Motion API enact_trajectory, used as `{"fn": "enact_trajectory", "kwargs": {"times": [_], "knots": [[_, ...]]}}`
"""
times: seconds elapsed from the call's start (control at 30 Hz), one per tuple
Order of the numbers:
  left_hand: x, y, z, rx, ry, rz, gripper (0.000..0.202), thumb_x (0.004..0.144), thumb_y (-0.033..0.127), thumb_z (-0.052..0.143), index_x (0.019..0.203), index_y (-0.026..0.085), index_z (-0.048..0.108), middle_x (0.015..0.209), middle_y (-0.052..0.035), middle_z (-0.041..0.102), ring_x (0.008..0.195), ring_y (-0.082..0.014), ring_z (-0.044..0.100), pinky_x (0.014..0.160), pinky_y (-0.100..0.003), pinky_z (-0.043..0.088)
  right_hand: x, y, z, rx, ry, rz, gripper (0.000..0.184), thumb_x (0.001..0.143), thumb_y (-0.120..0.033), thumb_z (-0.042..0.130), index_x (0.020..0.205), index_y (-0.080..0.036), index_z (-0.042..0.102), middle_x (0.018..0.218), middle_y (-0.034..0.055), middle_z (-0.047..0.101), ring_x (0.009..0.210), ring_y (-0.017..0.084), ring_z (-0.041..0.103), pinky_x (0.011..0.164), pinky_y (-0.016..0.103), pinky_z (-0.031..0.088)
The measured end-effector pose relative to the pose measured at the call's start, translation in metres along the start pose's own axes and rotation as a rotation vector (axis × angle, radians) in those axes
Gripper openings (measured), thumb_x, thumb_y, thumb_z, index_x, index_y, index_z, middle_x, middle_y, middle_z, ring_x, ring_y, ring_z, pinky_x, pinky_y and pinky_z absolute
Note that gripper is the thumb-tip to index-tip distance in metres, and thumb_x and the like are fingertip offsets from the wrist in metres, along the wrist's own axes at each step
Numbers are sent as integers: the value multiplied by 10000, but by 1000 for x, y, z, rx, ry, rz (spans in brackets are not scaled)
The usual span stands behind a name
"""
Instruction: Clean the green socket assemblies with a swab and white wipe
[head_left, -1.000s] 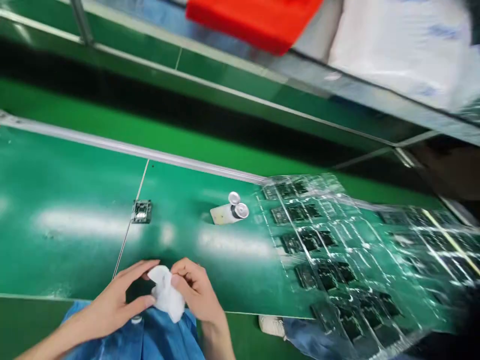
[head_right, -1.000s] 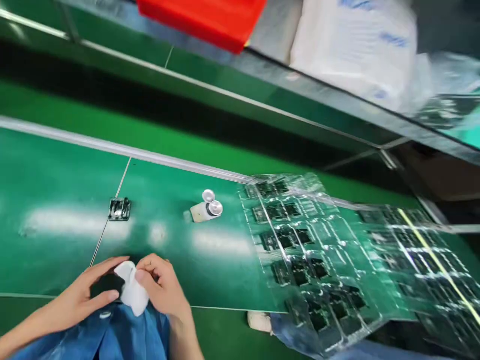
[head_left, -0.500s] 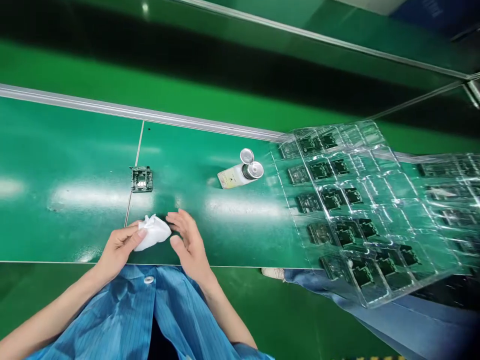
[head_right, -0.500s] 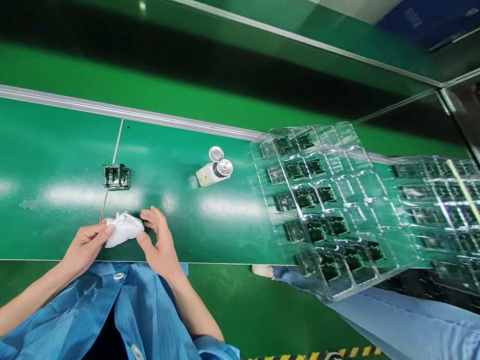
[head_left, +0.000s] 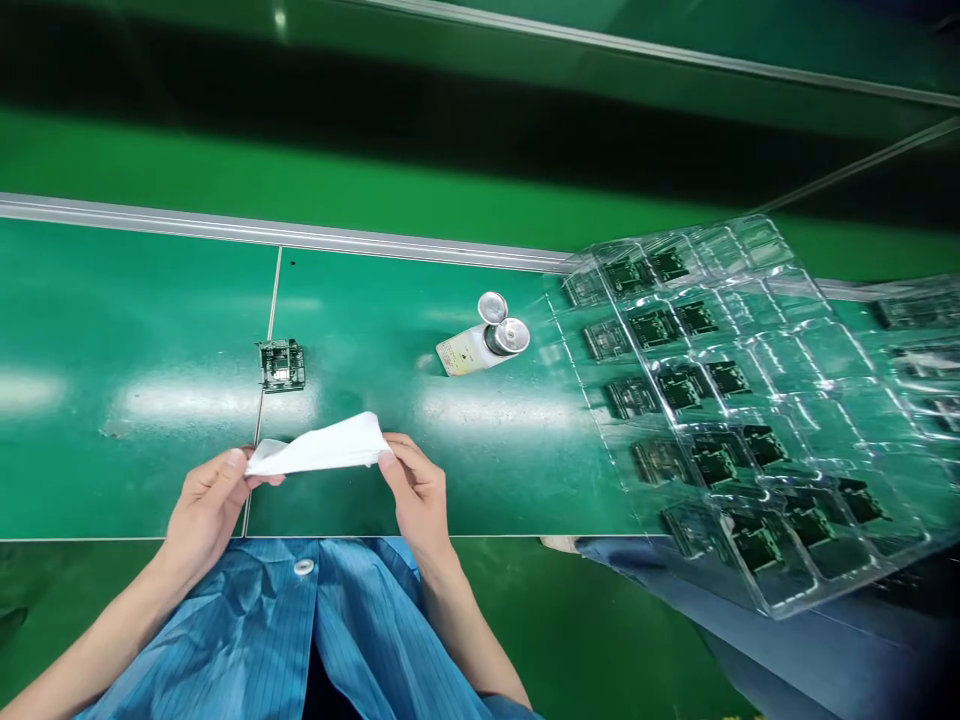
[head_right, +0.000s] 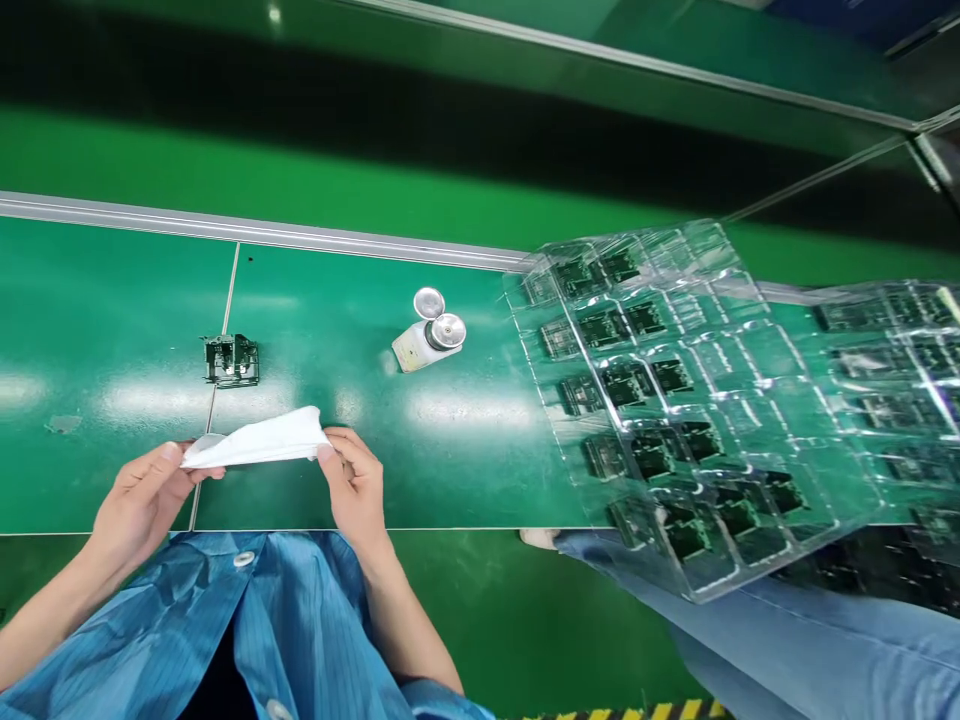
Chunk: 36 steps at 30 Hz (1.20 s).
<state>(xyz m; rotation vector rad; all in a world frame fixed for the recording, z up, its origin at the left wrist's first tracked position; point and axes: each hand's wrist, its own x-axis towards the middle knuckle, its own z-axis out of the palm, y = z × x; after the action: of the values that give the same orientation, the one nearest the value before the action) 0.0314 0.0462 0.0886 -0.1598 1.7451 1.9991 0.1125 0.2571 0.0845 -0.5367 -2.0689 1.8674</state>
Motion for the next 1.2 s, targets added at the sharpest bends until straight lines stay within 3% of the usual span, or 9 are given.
{"fn": "enact_trajectory", "kwargs": {"times": [0.17,0.33,0.53,0.77,0.83,0.9,0.97,1.1,1.2], "knots": [[1,-1,0,117,-78,55,334,906,445,570,752,179,700,711,-29,636,656,-142,551,636,-245,463,-9,-7,1,-193,129,-245,300,944,-212,537,1241,-232,577,1216,113,595,1158,262,557,992,474,468],[3,18,8,328,-302,117,371,875,388,616,596,144,599,628,-17,553,595,-119,486,575,-226,395,-4,-22,19,-437,-349,-601,507,945,-194,519,1427,-140,376,1317,157,556,1327,304,421,1082,526,392],[2,31,9,463,-254,228,374,879,296,587,537,151,536,582,1,511,537,-97,444,523,-220,339,2,-11,27,-486,-465,-462,230,1005,-227,434,977,-156,650,765,42,622,722,171,568,807,329,480],[13,17,-3,483,-20,263,396,899,316,550,530,175,582,604,-27,610,594,-143,570,592,-238,460,4,-7,1,-488,-351,-281,412,1012,-232,413,617,-174,514,582,-25,422,537,117,398,586,275,353],[11,16,1,499,-84,266,157,833,323,652,778,192,719,880,-72,707,817,-195,650,719,-268,516,7,-13,-6,-417,-396,-243,468,1019,-278,405,565,-180,467,559,-34,387,513,105,385,537,256,330],[7,15,8,529,-229,273,386,769,318,732,1142,232,683,1178,-99,669,1085,-245,617,901,-322,507,10,-20,-9,-209,-559,-178,483,1005,-372,443,568,-178,517,587,-25,432,524,104,418,524,243,336],[6,13,16,558,-387,273,453,777,315,727,1217,240,644,1147,-93,683,1058,-238,630,898,-319,506,13,-23,-8,114,-677,-6,424,917,-482,589,622,-178,621,663,2,532,577,124,487,550,248,377],[9,5,20,568,-380,290,242,875,338,603,725,181,710,612,-19,611,556,-138,550,542,-238,447,17,-14,-1,470,-398,326,435,806,-578,693,656,-175,628,707,30,595,588,147,517,551,256,424],[16,1,8,565,-137,370,198,877,332,604,794,186,710,612,-10,599,581,-142,549,625,-261,472,19,-2,-6,507,-177,374,404,905,-575,561,769,-199,619,755,31,624,629,163,553,596,273,474]]}}
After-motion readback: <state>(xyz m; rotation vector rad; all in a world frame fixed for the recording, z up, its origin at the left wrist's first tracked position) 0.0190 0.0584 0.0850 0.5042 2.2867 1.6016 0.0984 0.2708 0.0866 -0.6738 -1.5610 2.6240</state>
